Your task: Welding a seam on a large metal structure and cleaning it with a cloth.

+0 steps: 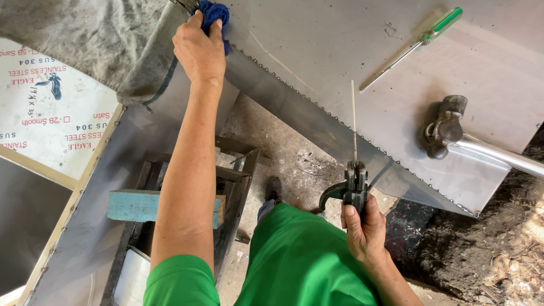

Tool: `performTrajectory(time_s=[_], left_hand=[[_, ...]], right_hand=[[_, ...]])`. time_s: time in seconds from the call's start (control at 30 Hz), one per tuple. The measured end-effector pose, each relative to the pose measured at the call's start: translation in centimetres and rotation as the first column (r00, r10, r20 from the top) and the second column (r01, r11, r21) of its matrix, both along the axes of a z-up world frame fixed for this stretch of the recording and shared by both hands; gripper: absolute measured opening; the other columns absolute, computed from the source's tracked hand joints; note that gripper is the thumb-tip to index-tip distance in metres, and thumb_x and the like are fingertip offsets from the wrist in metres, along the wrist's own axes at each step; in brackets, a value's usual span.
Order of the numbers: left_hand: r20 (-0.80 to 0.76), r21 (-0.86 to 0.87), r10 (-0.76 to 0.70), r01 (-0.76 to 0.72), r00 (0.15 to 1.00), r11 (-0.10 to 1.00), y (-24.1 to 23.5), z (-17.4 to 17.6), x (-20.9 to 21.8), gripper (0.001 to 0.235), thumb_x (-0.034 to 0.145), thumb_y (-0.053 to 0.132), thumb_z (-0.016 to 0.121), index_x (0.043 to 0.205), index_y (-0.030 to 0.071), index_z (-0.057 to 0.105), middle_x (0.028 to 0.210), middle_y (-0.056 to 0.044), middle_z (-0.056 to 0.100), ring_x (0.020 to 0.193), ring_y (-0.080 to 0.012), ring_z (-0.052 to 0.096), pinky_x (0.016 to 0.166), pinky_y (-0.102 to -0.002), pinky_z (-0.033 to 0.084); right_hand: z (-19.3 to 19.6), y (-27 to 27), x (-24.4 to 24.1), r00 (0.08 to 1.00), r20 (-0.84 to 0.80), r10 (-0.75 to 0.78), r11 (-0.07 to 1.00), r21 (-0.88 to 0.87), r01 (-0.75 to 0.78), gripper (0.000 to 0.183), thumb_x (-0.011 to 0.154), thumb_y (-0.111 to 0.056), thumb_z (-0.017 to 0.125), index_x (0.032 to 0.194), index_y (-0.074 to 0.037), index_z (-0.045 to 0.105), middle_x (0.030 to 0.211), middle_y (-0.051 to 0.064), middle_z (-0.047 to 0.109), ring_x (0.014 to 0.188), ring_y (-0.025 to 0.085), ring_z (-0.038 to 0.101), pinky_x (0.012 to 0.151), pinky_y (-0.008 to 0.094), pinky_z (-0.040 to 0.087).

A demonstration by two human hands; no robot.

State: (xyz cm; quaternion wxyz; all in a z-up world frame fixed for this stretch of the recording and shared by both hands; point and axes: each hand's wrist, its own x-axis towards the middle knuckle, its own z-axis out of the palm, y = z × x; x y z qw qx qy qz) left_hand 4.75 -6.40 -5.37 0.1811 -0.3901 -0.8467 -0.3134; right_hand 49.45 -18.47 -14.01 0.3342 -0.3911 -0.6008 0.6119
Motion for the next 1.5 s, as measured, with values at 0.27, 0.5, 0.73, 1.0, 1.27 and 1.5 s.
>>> performTrajectory(time_s=[0.27, 0.5, 0.73, 1.0, 1.27, 1.5], left_hand=[[0.12, -0.036, 0.036, -0.032, 0.992, 0.999, 0.0, 0.7, 0.6, 0.025, 0.09, 0.022, 0.079, 0.101, 0.001, 0.074, 0.083, -0.014, 0.075, 0.074, -0.0286, 0.075, 0.069, -0.041, 0.06], [0.112, 0.03, 0.001, -0.005, 0.994, 1.0, -2.1, -0.1, 4.9, 0.042, 0.09, 0.02, 0.081, 0.123, -0.003, 0.071, 0.101, -0.021, 0.076, 0.081, -0.0272, 0.076, 0.075, -0.039, 0.061], [0.187, 0.122, -0.337, 0.318, 0.923, 0.94, -5.0, -4.9, 13.8, 0.038, 0.098, 0.023, 0.079, 0.129, 0.002, 0.071, 0.116, -0.021, 0.071, 0.099, -0.0306, 0.074, 0.082, -0.035, 0.066], [0.109, 0.321, -0.066, 0.027, 0.992, 0.947, -1.5, -2.7, -2.7, 0.034, 0.089, 0.019, 0.085, 0.116, 0.001, 0.075, 0.11, -0.014, 0.077, 0.099, -0.0271, 0.077, 0.091, -0.04, 0.059], [0.027, -0.028, -0.29, 0.291, 0.957, 0.956, -4.9, -3.5, 11.2, 0.037, 0.097, 0.024, 0.081, 0.127, 0.005, 0.071, 0.115, -0.019, 0.07, 0.102, -0.0315, 0.071, 0.09, -0.04, 0.059], [0.041, -0.096, -0.56, 0.561, 0.827, 0.822, -5.8, -3.0, 19.3, 0.037, 0.092, 0.03, 0.083, 0.121, 0.01, 0.073, 0.112, -0.016, 0.069, 0.099, -0.0317, 0.071, 0.085, -0.04, 0.061]], right_hand=[[0.0, 0.1, 0.0, 1.0, -0.005, 0.018, 1.0, 0.016, -0.017, 0.019, 0.105, -0.022, 0.056, 0.112, -0.004, 0.056, 0.066, -0.002, 0.058, 0.056, 0.007, 0.053, 0.05, 0.024, 0.043], [-0.2, -0.1, 0.0, 1.0, -0.003, -0.004, 1.0, 0.012, 0.004, 0.021, 0.105, -0.023, 0.055, 0.113, -0.003, 0.055, 0.068, -0.002, 0.059, 0.058, 0.007, 0.054, 0.052, 0.023, 0.044], [0.9, 0.7, -1.0, 1.0, -0.018, 0.005, 1.0, 0.028, -0.004, 0.023, 0.107, -0.024, 0.053, 0.115, -0.003, 0.054, 0.074, -0.001, 0.06, 0.061, 0.006, 0.053, 0.055, 0.023, 0.045], [0.9, -0.3, 0.1, 1.0, 0.023, -0.02, 0.998, 0.058, 0.019, 0.02, 0.109, -0.024, 0.054, 0.109, -0.004, 0.053, 0.072, -0.001, 0.06, 0.061, 0.007, 0.052, 0.056, 0.024, 0.044], [0.8, -1.3, 0.8, 0.996, -0.014, -0.09, 0.996, 0.005, 0.09, 0.019, 0.106, -0.022, 0.055, 0.11, -0.003, 0.054, 0.072, -0.001, 0.06, 0.06, 0.006, 0.054, 0.055, 0.024, 0.046], [1.9, -2.1, 2.6, 0.996, 0.025, -0.091, 0.994, 0.068, 0.089, 0.019, 0.106, -0.021, 0.057, 0.112, -0.003, 0.054, 0.07, -0.002, 0.057, 0.061, 0.007, 0.051, 0.057, 0.024, 0.045]])
